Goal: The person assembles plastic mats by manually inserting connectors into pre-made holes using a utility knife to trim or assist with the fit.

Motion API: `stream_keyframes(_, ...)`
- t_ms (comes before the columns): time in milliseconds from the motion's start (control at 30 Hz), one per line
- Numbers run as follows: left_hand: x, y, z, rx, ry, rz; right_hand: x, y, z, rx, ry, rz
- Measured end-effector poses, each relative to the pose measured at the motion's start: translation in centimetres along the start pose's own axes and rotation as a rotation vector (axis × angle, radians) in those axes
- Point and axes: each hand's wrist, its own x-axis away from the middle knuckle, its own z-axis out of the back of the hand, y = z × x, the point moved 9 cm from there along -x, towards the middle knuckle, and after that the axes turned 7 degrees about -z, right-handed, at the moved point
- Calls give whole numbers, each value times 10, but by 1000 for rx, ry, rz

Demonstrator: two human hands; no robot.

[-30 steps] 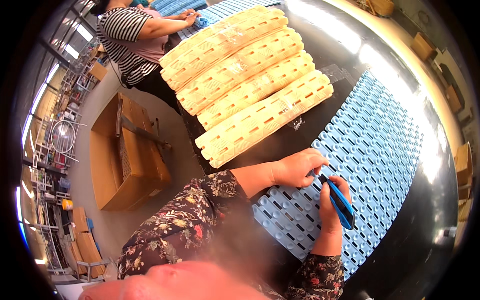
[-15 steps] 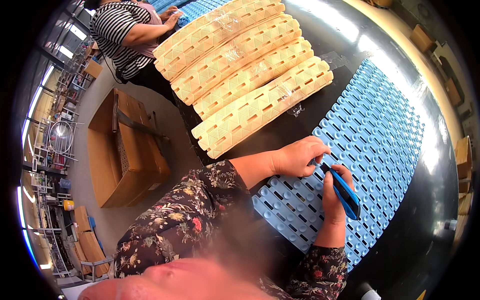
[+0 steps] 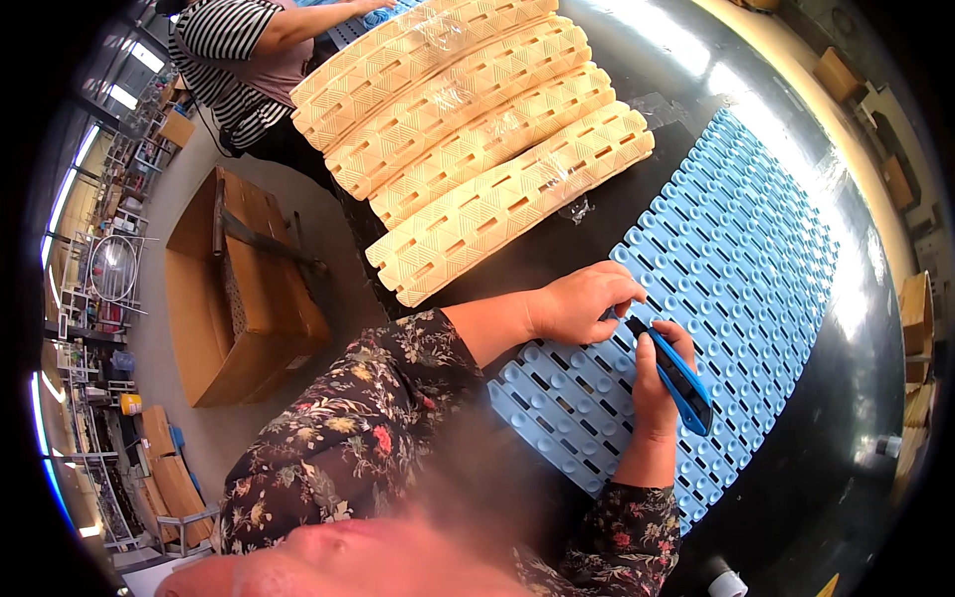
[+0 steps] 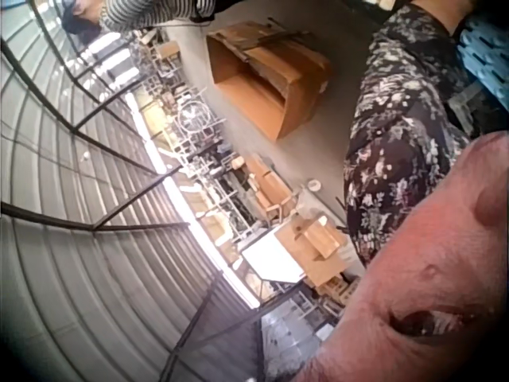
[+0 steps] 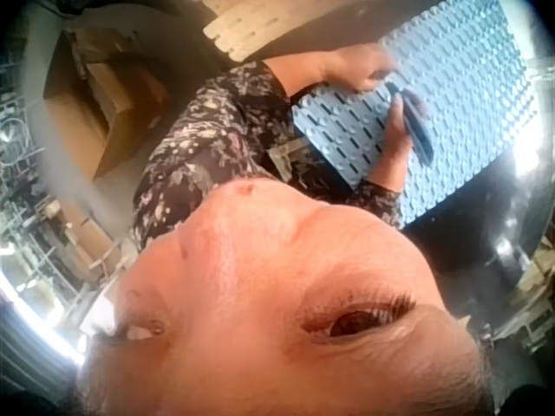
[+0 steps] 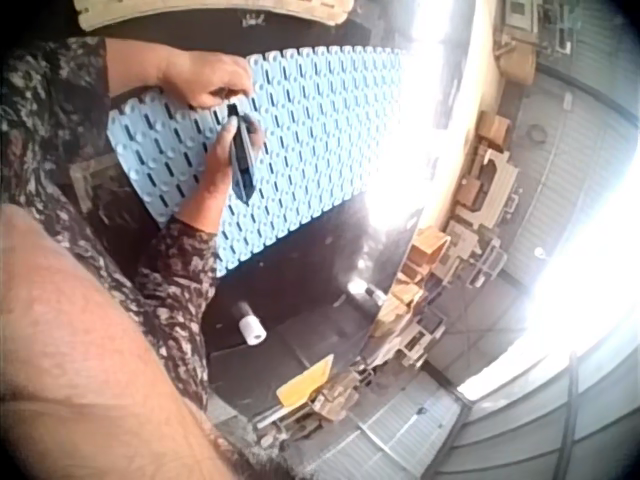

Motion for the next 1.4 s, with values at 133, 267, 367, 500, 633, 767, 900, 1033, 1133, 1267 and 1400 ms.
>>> stream_keyframes(133,8,2,8,7,14,30,5,0,-8,-55,13,-12)
stream_keyframes(267,-10,8,5,-6,-10,-54,3,-13,5,22,45,51)
stream_keyframes(367,-10,2,6,-14,35,-73,-1,-19,2,14,66,163)
stream_keyframes(500,1,2,19,-69,25,-56,-5,-29,-13,16,92,234)
stream_keyframes(633,-6,5,7,-64,-49,22,-7,-25,-2,-44,84,209)
stream_keyframes(767,-12,8,-2,-41,-60,9,-2,-23,8,-72,93,164)
stream_keyframes(900,-4,4,0,-5,-82,55,2,-22,2,-11,96,122)
stream_keyframes(1033,-12,12,-3,-61,-139,29,6,-30,10,19,113,122)
stream_keyframes(1133,-14,12,-4,-43,-154,15,7,-32,13,43,86,75)
stream_keyframes(1267,-12,6,-1,-7,-116,31,8,-34,5,68,85,98)
stream_keyframes(1400,-16,9,-1,-7,-108,4,7,-31,6,79,74,112)
